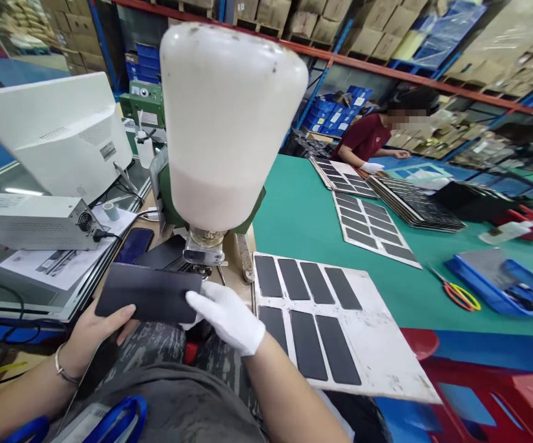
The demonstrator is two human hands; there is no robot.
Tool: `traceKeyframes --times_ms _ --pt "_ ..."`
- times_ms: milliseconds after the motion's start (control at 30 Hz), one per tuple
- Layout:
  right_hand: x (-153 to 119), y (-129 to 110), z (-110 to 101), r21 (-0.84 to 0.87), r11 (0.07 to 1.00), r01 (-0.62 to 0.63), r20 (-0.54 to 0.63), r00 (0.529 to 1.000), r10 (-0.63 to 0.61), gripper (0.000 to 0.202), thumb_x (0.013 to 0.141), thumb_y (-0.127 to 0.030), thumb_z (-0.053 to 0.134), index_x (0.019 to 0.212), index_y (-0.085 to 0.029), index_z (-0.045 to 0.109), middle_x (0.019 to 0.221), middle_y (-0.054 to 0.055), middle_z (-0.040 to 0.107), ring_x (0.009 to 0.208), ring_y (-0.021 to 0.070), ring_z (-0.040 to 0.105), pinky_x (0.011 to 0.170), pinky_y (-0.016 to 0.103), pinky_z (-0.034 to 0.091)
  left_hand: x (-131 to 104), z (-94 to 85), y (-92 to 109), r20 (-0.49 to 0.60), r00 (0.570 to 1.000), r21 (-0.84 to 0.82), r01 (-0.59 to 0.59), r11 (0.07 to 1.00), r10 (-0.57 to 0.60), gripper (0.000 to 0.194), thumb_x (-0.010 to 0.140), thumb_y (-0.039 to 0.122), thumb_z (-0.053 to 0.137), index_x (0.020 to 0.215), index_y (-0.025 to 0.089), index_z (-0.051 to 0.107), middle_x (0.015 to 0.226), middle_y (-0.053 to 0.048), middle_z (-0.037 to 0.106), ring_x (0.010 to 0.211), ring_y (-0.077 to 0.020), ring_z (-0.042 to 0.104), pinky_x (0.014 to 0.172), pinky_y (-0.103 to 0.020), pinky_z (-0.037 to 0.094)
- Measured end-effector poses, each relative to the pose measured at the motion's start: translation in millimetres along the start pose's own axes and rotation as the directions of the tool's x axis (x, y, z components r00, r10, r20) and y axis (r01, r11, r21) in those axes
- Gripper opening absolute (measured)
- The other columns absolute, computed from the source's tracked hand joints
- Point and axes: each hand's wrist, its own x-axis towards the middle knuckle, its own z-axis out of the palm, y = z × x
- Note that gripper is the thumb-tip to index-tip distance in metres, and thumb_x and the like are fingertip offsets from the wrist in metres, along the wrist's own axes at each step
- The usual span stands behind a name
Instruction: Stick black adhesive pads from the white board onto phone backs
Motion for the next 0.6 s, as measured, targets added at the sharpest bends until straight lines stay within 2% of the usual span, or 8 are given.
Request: traceKeyframes --times_ms 67,100,167,233,333,433,500,600 --pt "-14.5 9.3 -21.4 0.019 1.0 0.01 -0.082 0.997 -0.008 0.047 0.085 -0.053 0.05 0.108 -0.014 0.062 0.088 0.009 0.069 0.083 0.0204 0.065 0.08 0.037 0.049 12.8 12.6 2.7 0.151 0.988 0.031 0.025 0.999 -0.029 0.027 0.067 0.026 0.073 0.089 0.017 0.059 0.04 0.009 0.049 0.033 -0.006 0.036 0.042 -0.02 0.033" --pt "-21.0 14.8 -29.8 0.054 0.998 0.018 -0.108 0.994 -0.013 0.05 0.087 -0.055 0.045 0.111 -0.014 0.061 0.087 0.01 0.069 0.08 0.0212 0.065 0.079 0.039 0.05 20.1 19.6 4.9 0.244 0.968 0.043 0.048 0.998 -0.057 0.028 0.066 0.025 0.073 0.09 0.016 0.061 0.043 0.008 0.052 0.034 -0.0057 0.037 0.044 -0.021 0.036" --pt "-30.7 25.0 -40.2 0.1 0.995 0.024 -0.097 0.995 -0.014 0.052 0.09 -0.054 0.039 0.114 -0.014 0.06 0.084 0.011 0.07 0.074 0.0218 0.066 0.075 0.042 0.05 34.3 36.7 9.7 0.412 0.902 0.066 0.112 0.991 -0.13 0.021 0.067 0.025 0.071 0.084 0.014 0.064 0.052 0.004 0.058 0.042 -0.0077 0.047 0.051 -0.021 0.042" --pt "-35.9 31.3 -43.4 0.085 0.996 0.042 -0.103 0.994 -0.033 0.047 0.091 -0.05 0.041 0.114 -0.015 0.061 0.094 0.012 0.07 0.079 0.0219 0.065 0.08 0.042 0.049 45.1 57.5 13.4 0.499 0.844 0.072 0.186 0.98 -0.197 0.017 0.069 0.026 0.067 0.077 0.012 0.065 0.057 0.001 0.061 0.053 -0.0111 0.055 0.056 -0.022 0.045" --pt "-37.3 30.7 -42.2 0.042 0.992 0.119 -0.215 0.971 -0.107 0.038 0.09 -0.046 0.046 0.115 -0.023 0.063 0.118 0.007 0.063 0.103 0.0213 0.06 0.097 0.04 0.043 52.3 88.1 16.3 0.488 0.832 0.031 0.287 0.957 -0.265 0.014 0.07 0.026 0.063 0.07 0.013 0.063 0.05 0.003 0.055 0.045 -0.0088 0.05 0.047 -0.019 0.041" --pt "-35.4 19.6 -38.3 -0.044 0.987 0.152 -0.281 0.947 -0.158 0.037 0.088 -0.048 0.049 0.117 -0.029 0.062 0.128 0.002 0.057 0.119 0.0205 0.05 0.106 0.037 0.036 50.7 104.4 19.2 0.406 0.876 -0.024 0.293 0.956 -0.259 0.015 0.07 0.025 0.062 0.061 0.014 0.057 0.044 0.006 0.05 0.035 -0.0052 0.038 0.039 -0.017 0.034" --pt "-32.2 8.8 -31.4 -0.087 0.989 0.116 -0.279 0.951 -0.136 0.039 0.086 -0.049 0.05 0.118 -0.028 0.061 0.128 0.002 0.056 0.121 0.0216 0.048 0.106 0.038 0.035 47.1 102.8 23.4 0.345 0.904 -0.039 0.283 0.958 -0.253 0.013 0.069 0.024 0.062 0.062 0.014 0.058 0.044 0.006 0.05 0.035 -0.0052 0.038 0.04 -0.018 0.034" --pt "-21.2 -6.8 -11.0 -0.046 0.997 0.068 -0.188 0.979 -0.076 0.043 0.087 -0.048 0.049 0.123 -0.026 0.056 0.125 0.004 0.058 0.12 0.0225 0.049 0.103 0.039 0.039 41.2 83.0 31.7 0.258 0.93 -0.05 0.284 0.958 -0.262 0.012 0.067 0.025 0.065 0.072 0.014 0.064 0.049 0.004 0.055 0.041 -0.0082 0.047 0.045 -0.019 0.04"
